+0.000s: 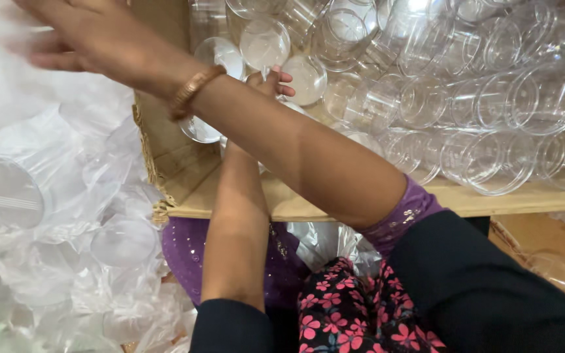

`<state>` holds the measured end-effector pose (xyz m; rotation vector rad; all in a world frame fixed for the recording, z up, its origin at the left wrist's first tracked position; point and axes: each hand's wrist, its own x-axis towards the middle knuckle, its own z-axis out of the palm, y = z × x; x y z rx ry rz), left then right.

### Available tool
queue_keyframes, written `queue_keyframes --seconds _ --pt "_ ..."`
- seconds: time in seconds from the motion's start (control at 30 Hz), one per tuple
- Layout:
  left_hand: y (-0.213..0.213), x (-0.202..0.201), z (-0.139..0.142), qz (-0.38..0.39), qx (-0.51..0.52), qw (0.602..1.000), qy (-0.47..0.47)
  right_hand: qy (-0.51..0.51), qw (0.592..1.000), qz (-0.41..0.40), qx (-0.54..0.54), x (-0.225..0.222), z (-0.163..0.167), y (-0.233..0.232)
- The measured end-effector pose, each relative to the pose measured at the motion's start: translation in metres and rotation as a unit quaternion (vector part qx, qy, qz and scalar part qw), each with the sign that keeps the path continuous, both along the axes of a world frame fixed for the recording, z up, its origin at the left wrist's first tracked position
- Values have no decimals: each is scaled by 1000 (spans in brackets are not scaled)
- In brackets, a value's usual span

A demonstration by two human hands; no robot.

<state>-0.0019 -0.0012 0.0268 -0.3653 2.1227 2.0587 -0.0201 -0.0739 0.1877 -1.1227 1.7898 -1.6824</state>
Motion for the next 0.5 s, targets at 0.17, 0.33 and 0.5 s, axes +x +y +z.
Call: queue_keyframes --seconds 0.17,0.33,0.5 --pt "-8 -36 -14 -28 34 987 153 106 977 -172 -67 -21 -25 141" --pt "8 -56 -40 -22 79 984 157 104 964 -228 85 -3 -66 261" --pt "14 -48 -31 8 -11 992 128 -55 963 -238 115 2 -107 276"
